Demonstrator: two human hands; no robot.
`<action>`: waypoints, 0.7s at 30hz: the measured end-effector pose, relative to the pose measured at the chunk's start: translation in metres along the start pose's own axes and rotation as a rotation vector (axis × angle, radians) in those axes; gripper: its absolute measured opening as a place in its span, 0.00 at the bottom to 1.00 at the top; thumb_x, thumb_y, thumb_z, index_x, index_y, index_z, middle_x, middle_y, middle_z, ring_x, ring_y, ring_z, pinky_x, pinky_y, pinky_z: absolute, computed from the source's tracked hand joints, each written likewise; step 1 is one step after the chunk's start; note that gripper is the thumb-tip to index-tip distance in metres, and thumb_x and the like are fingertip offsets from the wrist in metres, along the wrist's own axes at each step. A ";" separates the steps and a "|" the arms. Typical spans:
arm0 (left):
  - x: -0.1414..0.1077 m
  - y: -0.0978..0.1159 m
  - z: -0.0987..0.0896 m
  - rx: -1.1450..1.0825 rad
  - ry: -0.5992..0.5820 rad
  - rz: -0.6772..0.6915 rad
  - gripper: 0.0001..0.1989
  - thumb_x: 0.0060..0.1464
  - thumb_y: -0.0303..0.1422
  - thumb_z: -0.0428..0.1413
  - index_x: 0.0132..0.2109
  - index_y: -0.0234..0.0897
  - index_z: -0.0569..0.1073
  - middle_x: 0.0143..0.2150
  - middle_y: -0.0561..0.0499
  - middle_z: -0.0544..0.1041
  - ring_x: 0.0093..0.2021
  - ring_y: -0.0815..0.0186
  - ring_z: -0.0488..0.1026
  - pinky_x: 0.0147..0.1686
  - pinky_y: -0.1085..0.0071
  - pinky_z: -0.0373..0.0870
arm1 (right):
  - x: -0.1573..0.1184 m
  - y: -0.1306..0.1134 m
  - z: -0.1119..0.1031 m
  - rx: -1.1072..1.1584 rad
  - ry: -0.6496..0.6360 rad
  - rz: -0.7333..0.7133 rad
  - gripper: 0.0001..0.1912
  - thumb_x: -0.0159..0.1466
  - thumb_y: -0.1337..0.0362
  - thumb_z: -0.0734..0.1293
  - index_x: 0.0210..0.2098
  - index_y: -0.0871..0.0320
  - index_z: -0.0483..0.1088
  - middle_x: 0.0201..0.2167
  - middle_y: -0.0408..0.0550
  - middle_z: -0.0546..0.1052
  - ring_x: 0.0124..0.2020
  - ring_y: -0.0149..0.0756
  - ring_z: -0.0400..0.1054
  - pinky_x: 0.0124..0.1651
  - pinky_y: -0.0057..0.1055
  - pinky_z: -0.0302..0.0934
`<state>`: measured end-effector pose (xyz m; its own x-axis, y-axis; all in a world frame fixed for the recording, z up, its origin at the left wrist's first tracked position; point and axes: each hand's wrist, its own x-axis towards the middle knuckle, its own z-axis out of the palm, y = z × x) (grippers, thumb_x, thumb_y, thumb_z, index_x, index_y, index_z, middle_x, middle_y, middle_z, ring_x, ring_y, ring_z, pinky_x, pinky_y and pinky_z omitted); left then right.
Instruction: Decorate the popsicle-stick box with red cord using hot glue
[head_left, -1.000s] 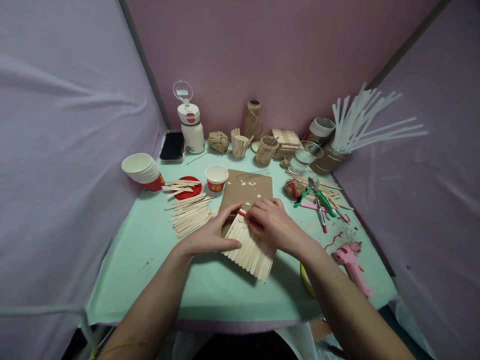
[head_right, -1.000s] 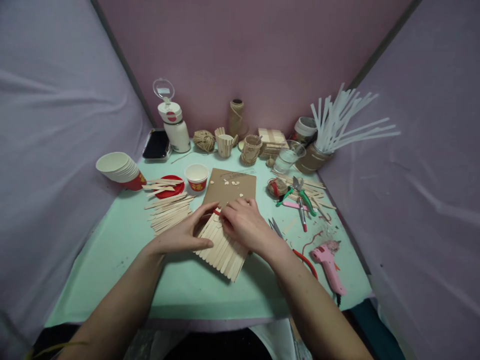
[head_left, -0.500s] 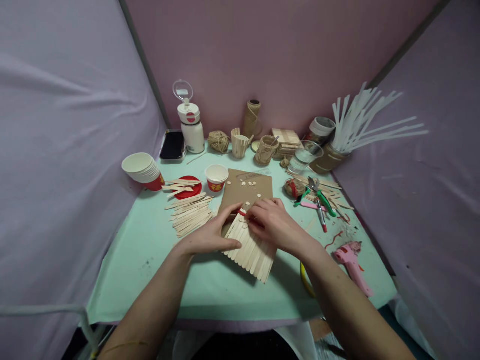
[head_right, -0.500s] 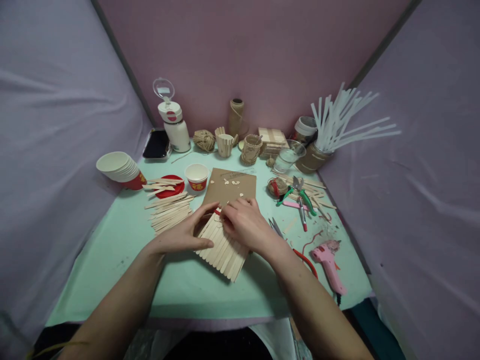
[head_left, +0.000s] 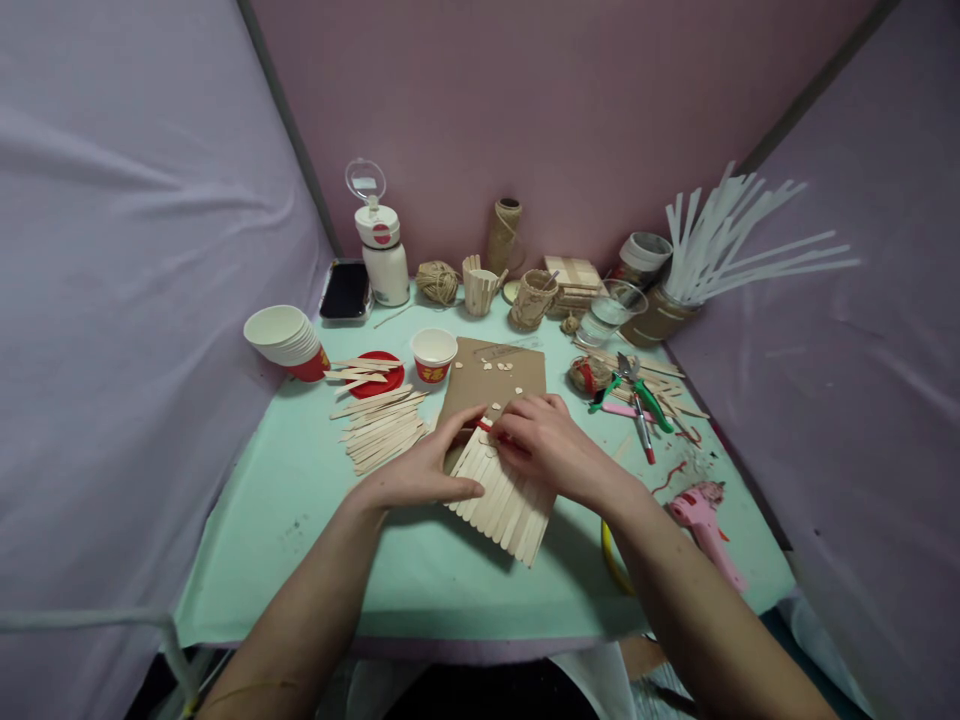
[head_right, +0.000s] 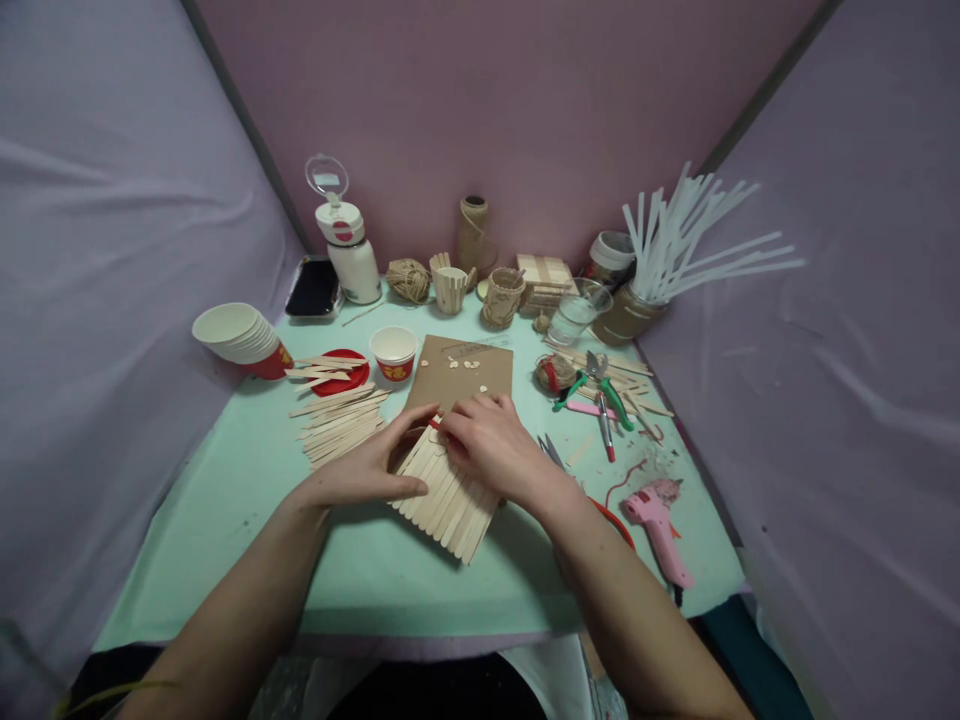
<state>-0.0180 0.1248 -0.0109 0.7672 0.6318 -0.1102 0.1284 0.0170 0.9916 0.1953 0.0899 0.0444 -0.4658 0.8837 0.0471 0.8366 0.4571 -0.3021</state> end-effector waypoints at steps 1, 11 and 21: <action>0.000 0.000 0.000 -0.002 0.002 0.000 0.48 0.45 0.31 0.66 0.69 0.45 0.51 0.70 0.41 0.56 0.68 0.49 0.56 0.65 0.52 0.54 | 0.000 0.000 0.000 -0.002 -0.003 -0.001 0.05 0.66 0.68 0.64 0.38 0.56 0.73 0.36 0.47 0.74 0.41 0.37 0.64 0.44 0.35 0.47; 0.000 -0.002 0.000 -0.001 0.001 0.007 0.49 0.45 0.31 0.67 0.69 0.45 0.51 0.69 0.40 0.56 0.68 0.49 0.56 0.65 0.51 0.54 | 0.001 0.002 -0.004 -0.030 -0.016 -0.067 0.07 0.68 0.66 0.63 0.38 0.59 0.74 0.36 0.49 0.75 0.40 0.38 0.63 0.42 0.34 0.51; -0.001 0.002 -0.007 -0.004 0.111 0.029 0.44 0.47 0.33 0.66 0.68 0.45 0.55 0.70 0.41 0.56 0.69 0.52 0.53 0.66 0.54 0.54 | -0.011 0.000 -0.005 0.907 0.254 0.354 0.08 0.62 0.58 0.67 0.32 0.57 0.73 0.31 0.45 0.76 0.34 0.35 0.67 0.39 0.32 0.58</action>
<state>-0.0227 0.1298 -0.0086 0.6961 0.7142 -0.0734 0.1041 0.0008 0.9946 0.2020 0.0805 0.0483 -0.0685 0.9975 -0.0162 0.3297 0.0073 -0.9440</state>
